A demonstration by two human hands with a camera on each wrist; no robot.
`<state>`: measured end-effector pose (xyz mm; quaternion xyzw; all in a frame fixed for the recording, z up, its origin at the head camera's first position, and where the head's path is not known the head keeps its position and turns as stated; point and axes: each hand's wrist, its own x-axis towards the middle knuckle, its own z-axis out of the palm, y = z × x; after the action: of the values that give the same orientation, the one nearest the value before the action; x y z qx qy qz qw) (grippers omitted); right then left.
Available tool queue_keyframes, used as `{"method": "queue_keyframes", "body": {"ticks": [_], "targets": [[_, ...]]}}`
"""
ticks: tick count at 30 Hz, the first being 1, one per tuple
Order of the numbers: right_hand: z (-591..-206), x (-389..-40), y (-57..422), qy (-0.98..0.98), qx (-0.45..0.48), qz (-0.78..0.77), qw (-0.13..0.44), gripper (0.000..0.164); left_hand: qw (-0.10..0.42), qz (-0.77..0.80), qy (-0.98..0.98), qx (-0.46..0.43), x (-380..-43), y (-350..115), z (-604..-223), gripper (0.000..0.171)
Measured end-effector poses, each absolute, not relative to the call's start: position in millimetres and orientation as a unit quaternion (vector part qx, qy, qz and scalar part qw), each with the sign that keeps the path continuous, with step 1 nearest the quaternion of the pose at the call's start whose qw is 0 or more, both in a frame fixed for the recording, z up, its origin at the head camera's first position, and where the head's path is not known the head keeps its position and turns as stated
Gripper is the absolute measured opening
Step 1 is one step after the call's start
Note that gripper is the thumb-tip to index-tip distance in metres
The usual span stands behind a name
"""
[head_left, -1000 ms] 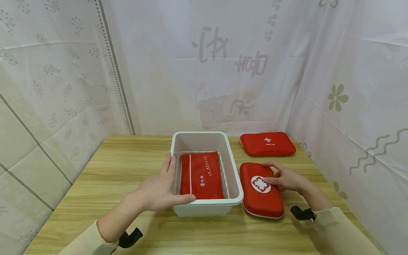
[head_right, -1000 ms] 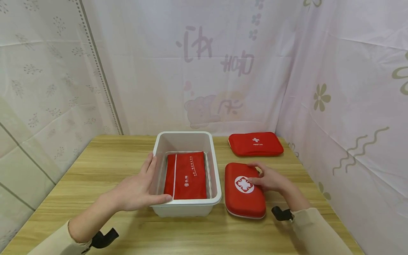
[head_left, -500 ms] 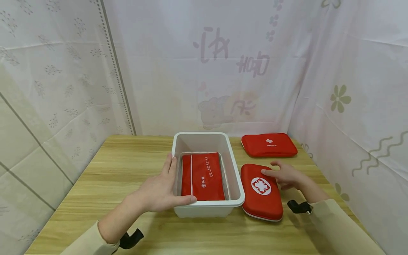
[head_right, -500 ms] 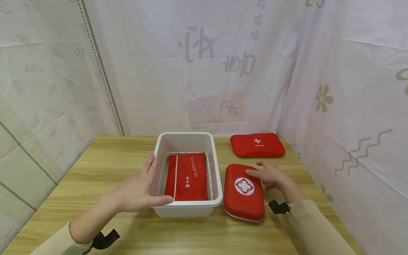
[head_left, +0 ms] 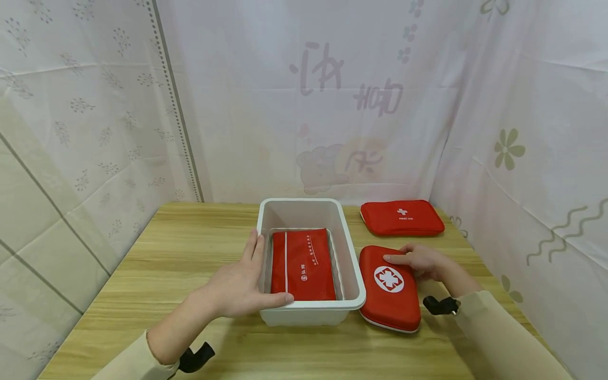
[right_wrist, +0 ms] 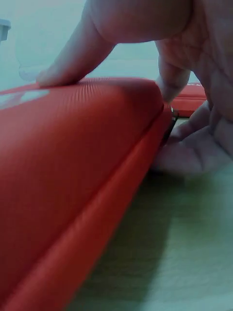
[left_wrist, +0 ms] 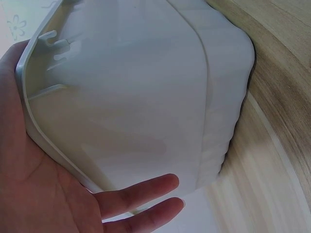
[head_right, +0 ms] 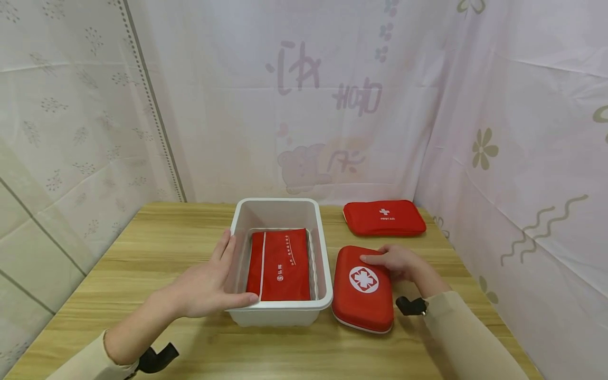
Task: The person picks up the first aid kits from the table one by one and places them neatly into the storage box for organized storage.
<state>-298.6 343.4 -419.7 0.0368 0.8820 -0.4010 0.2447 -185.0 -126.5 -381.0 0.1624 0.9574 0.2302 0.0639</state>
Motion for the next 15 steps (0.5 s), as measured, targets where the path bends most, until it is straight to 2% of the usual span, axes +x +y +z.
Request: {"method": "queue_keyframes", "body": {"ticks": [7,9,14,15], "targets": [[-425.5,-298.7,347.7,0.853,0.017,-0.465,0.236,0.042,0.063,0.227,0.958,0.163,-184.4,-126.6,-380.8,0.148],[-426.1,-298.5,347.5,0.846,0.023,-0.479,0.234,0.047,0.064,0.227,0.958,0.162,-184.2,-126.9,-380.6,0.149],[-427.3,-295.6,345.6,0.831,0.030,-0.507,0.228,0.076,0.064,0.228,0.958,0.160,-183.8,-127.1,-380.4,0.150],[-428.0,-295.2,345.4,0.822,0.027,-0.521,0.228,0.077,0.064,0.227,0.958,0.161,-183.9,-127.1,-380.3,0.149]]}}
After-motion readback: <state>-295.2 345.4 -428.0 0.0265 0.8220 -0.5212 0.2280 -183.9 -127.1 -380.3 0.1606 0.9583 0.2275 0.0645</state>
